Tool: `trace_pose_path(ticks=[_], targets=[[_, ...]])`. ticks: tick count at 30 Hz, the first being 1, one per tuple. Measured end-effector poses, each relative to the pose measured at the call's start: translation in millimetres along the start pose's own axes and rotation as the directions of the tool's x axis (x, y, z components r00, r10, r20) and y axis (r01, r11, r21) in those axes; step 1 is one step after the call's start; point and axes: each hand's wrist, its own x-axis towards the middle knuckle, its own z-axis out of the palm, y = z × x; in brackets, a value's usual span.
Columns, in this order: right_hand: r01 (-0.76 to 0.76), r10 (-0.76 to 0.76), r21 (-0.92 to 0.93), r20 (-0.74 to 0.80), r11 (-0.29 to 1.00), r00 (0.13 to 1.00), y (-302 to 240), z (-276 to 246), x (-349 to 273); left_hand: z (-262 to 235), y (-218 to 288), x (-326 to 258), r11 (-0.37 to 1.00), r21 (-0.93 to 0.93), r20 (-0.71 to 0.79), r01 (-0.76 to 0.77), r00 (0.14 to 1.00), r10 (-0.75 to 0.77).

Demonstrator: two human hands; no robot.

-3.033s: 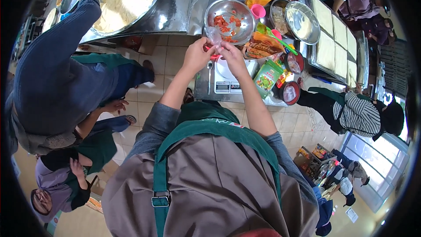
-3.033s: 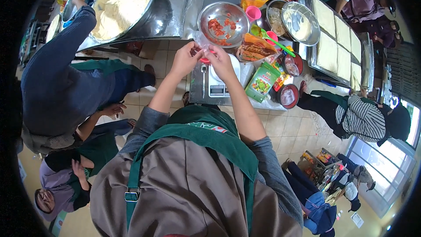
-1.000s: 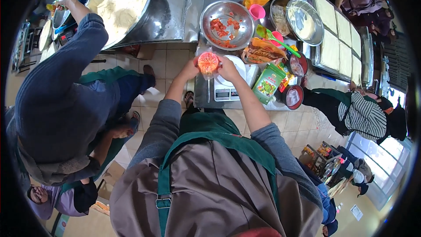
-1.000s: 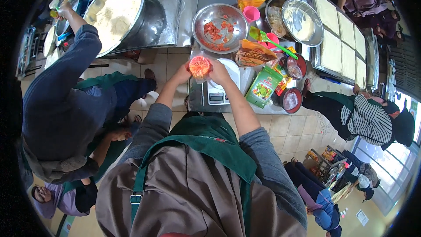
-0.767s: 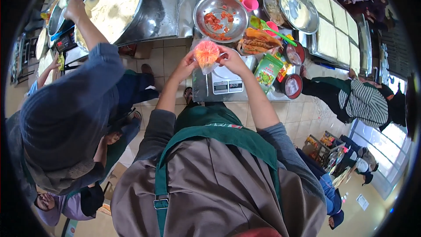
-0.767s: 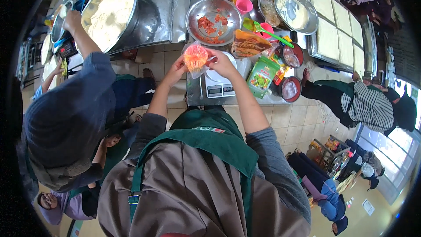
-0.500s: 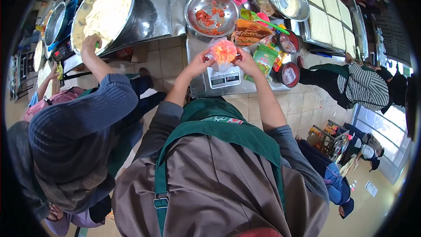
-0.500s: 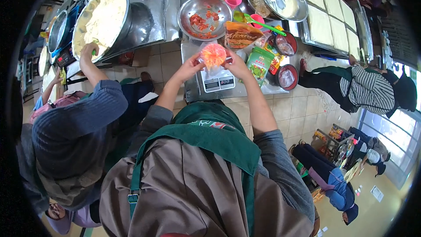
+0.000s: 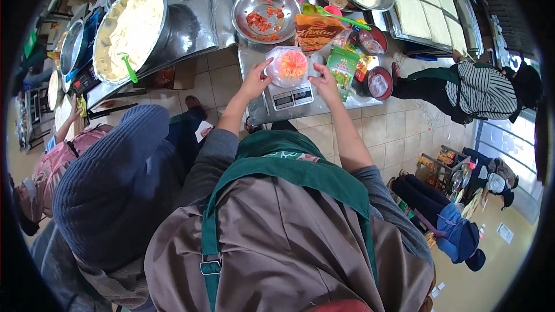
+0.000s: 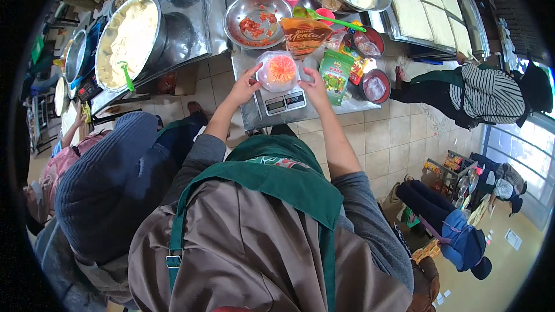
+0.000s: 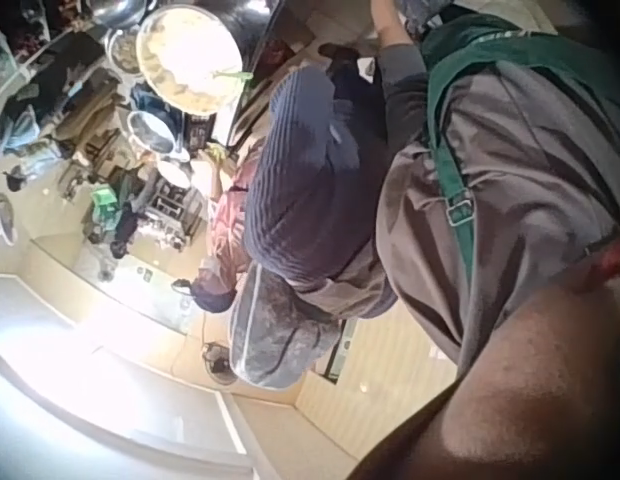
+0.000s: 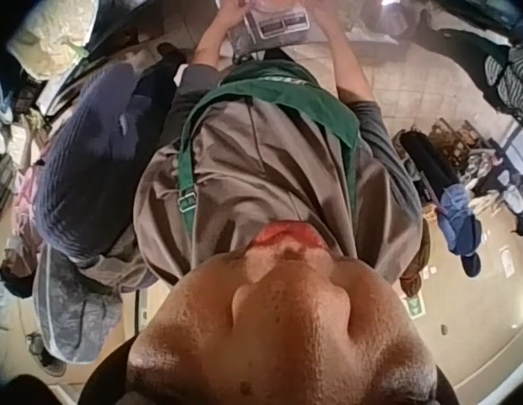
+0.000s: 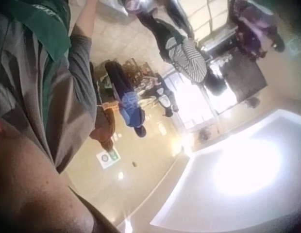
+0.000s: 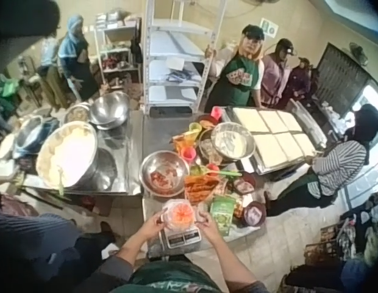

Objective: Piping sauce onto pizza bases and weighing/packaging food items in a commercial kitchen.

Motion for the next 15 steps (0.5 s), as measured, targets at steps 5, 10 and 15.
trace_pose_path(ticks=[5,10,15], targets=[[0.002,0.000,0.024,-0.055,1.000,0.998,22.0,-2.1,-7.8,10.7,10.3,5.3,0.929,0.364,-0.047,-0.074,0.994,0.097],[-0.147,0.088,-0.627,-0.124,0.765,0.988,34.7,-4.1,-19.0,26.6,20.0,15.2,0.817,0.576,-0.120,-0.038,0.984,0.130],[-0.093,-0.062,-0.776,-0.167,0.623,0.984,26.4,25.6,-35.8,49.5,12.1,27.1,0.747,0.642,-0.296,-0.172,0.843,0.448]])
